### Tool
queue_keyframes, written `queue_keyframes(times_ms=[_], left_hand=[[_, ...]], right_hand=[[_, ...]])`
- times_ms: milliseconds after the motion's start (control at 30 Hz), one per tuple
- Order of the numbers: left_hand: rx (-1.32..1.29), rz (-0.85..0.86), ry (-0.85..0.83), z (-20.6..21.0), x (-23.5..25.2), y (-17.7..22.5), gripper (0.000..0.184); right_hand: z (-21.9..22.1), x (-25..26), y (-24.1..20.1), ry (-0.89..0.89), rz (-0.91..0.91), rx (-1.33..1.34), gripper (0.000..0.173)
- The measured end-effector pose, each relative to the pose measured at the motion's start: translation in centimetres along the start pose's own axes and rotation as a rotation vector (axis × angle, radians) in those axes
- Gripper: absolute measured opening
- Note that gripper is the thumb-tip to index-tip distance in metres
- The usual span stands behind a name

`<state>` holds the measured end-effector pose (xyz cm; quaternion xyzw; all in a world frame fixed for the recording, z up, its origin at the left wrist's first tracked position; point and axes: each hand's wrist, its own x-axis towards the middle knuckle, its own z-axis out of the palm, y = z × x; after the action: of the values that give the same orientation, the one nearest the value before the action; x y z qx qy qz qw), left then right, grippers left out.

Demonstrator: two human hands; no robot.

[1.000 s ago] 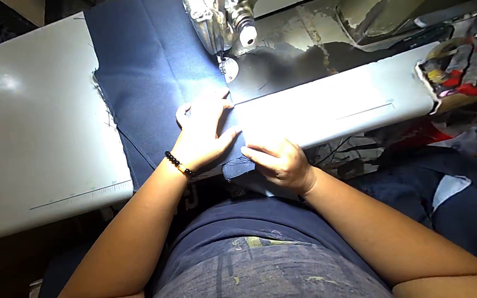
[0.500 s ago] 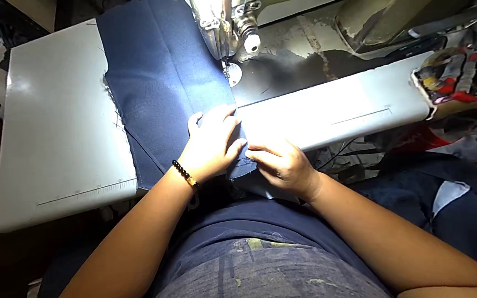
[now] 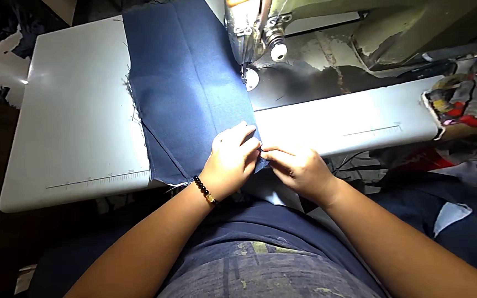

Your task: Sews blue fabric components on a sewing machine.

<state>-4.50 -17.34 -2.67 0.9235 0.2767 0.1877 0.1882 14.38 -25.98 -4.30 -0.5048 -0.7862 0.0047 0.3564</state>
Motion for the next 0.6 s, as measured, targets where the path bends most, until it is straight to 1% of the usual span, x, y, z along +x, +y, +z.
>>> queue_keyframes(times_ms=[133, 300, 433, 500, 600], left_hand=[[0.015, -0.005, -0.020, -0.7, 1.8, -1.3, 0.027], [-0.014, 0.015, -0.022, -1.3, 5.1, -4.2, 0.029], [0.019, 0.073, 0.028, -1.8, 7.5, -6.3, 0.027], [0.038, 0.106, 0.054, -1.9, 8.7, -7.4, 0.027], [0.028, 0.093, 0.033, -2.3, 9.7, -8.2, 0.027]], right_hand=[[0.1, 1.7, 1.1, -0.043, 0.045, 0.004, 0.021], [0.5, 4.9, 3.5, -0.076, 0.054, -0.026, 0.021], [0.7, 7.4, 4.9, -0.129, 0.075, -0.072, 0.021], [0.6, 8.4, 5.5, -0.170, 0.092, -0.095, 0.023], [0.1, 9.7, 6.1, -0.246, 0.095, -0.109, 0.024]])
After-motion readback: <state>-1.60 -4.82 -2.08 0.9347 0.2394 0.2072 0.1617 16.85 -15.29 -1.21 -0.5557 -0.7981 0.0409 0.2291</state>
